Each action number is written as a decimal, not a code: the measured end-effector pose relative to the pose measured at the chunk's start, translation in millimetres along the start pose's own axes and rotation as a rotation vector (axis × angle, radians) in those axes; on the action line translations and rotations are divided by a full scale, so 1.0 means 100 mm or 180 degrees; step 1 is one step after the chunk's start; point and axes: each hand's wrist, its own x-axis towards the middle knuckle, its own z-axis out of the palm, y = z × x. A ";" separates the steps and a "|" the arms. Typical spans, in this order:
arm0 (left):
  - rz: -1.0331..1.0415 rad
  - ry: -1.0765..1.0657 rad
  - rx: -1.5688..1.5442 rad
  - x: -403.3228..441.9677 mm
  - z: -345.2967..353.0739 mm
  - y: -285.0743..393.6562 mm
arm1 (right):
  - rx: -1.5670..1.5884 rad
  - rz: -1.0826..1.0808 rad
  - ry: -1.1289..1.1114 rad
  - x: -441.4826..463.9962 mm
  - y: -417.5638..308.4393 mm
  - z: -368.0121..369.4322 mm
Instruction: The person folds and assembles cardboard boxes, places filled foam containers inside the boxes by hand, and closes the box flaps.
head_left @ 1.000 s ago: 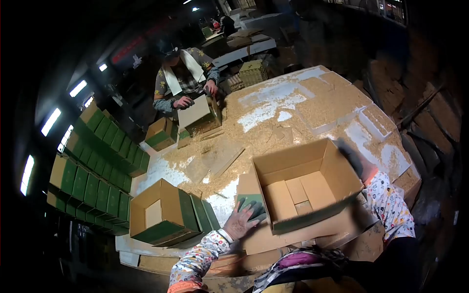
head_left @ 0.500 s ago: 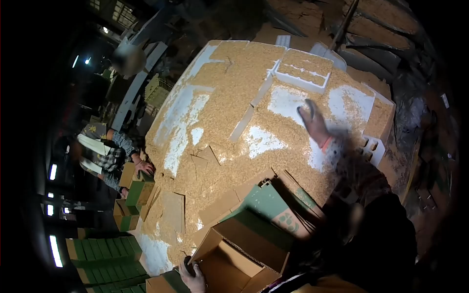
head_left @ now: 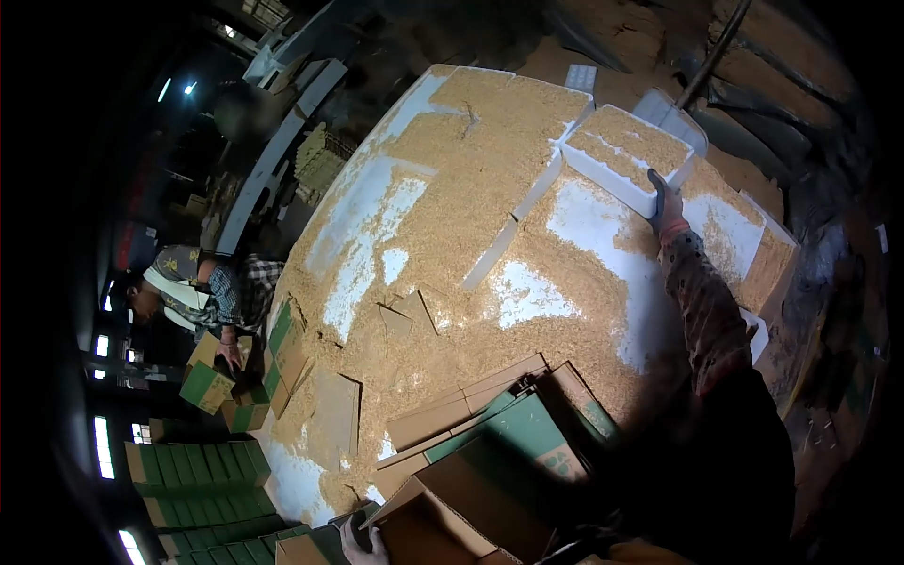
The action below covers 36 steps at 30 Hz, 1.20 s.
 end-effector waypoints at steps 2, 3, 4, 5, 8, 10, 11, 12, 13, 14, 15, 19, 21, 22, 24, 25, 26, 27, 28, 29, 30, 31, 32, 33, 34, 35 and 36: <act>-0.0508 0.0300 -0.1252 -0.14 -0.01 -0.12 | 0.0482 0.0703 -0.0431 -0.31 -0.13 -0.05; -0.0615 0.0532 -0.1832 -0.23 0.01 -0.27 | 0.1363 0.1906 -0.0728 -0.57 -0.28 -0.10; -0.0712 0.0801 -0.2434 -0.26 0.08 -0.51 | 0.1342 0.1965 -0.0995 -1.04 -0.58 0.06; -0.0877 0.0762 -0.2843 -0.37 0.17 -1.01 | 0.1314 0.2045 -0.1297 -1.52 -0.90 0.27; -0.0186 0.0166 -0.1226 -0.35 0.01 -0.82 | 0.1101 0.2799 -0.1834 -2.41 -1.50 0.63; 0.0749 0.0228 -0.0576 -0.14 0.12 -1.17 | 0.0987 0.3022 -0.1942 -2.91 -1.83 1.01; 0.1031 0.0166 -0.0594 0.01 0.17 -1.23 | -0.0033 0.1890 -0.2742 -3.02 -1.92 1.08; 0.1455 0.0304 -0.0342 0.18 0.20 -1.31 | -0.1012 0.0649 -0.3428 -3.07 -2.02 1.14; 0.1774 0.0578 -0.0345 0.27 0.14 -1.11 | -0.1946 -0.0693 -0.3987 -3.15 -2.11 1.21; 0.1958 0.0984 -0.0394 0.46 0.31 -1.19 | -0.2820 -0.2138 -0.4400 -3.26 -2.17 1.33; 0.1394 0.0685 -0.0819 0.58 0.35 -1.14 | -0.2849 -0.2330 -0.4670 -3.44 -2.35 1.57; -0.0656 -0.0038 -0.5829 0.82 0.50 -0.79 | -0.2870 -0.0799 -0.5034 -3.95 -2.60 2.18; -0.0487 -0.0874 -0.6445 1.11 0.95 -0.95 | -0.3002 -0.0494 -0.5255 -4.22 -2.49 2.36; -0.0708 -0.0617 -0.6211 1.03 0.86 -0.75 | -0.3263 -0.2444 -0.6032 -4.48 -2.46 2.46; -0.0817 -0.1861 -0.6937 0.75 0.43 -0.79 | -0.4193 -0.2739 -0.5944 -4.70 -2.22 2.34; -0.0426 -0.1608 -0.6810 0.65 0.44 -0.89 | -0.4451 -0.0639 -0.4974 -4.78 -2.05 2.23; -0.0742 -0.1327 -0.6499 0.71 0.60 -0.95 | -0.4426 0.1224 -0.3684 -4.84 -1.90 2.19; -0.0380 -0.1214 -0.6415 0.60 0.48 -1.02 | -0.4366 0.1570 -0.3506 -4.92 -1.80 2.14; 0.0029 -0.1275 -0.5761 0.57 0.38 -1.14 | -0.4283 0.1918 -0.3276 -4.97 -1.73 2.02; 0.0425 -0.1265 -0.5109 0.54 0.27 -1.25 | -0.4308 0.1485 -0.3273 -4.83 -1.58 1.82; 0.0639 -0.0935 -0.3943 0.77 0.48 -1.47 | -0.4383 0.1529 -0.3013 -5.02 -1.61 1.94; 0.0776 -0.0568 -0.2513 1.00 0.70 -1.69 | -0.4279 0.1444 -0.2870 -5.04 -1.58 1.96; 0.0795 -0.0247 -0.1323 1.24 0.91 -1.92 | -0.4176 0.1353 -0.2710 -5.03 -1.56 1.92; 0.0149 -0.0263 -0.0677 1.37 0.60 -2.15 | -0.4158 0.1319 -0.2714 -5.04 -1.60 1.95; -0.0178 0.0145 -0.0267 1.68 0.96 -2.57 | -0.4140 0.1257 -0.2722 -5.05 -1.61 1.94; -0.0525 0.0265 0.0467 1.88 1.07 -2.91 | -0.4061 0.0857 -0.2557 -5.03 -1.57 1.84; -0.0754 0.0223 0.1019 2.03 1.16 -3.22 | -0.4141 0.1164 -0.2413 -5.25 -1.62 2.07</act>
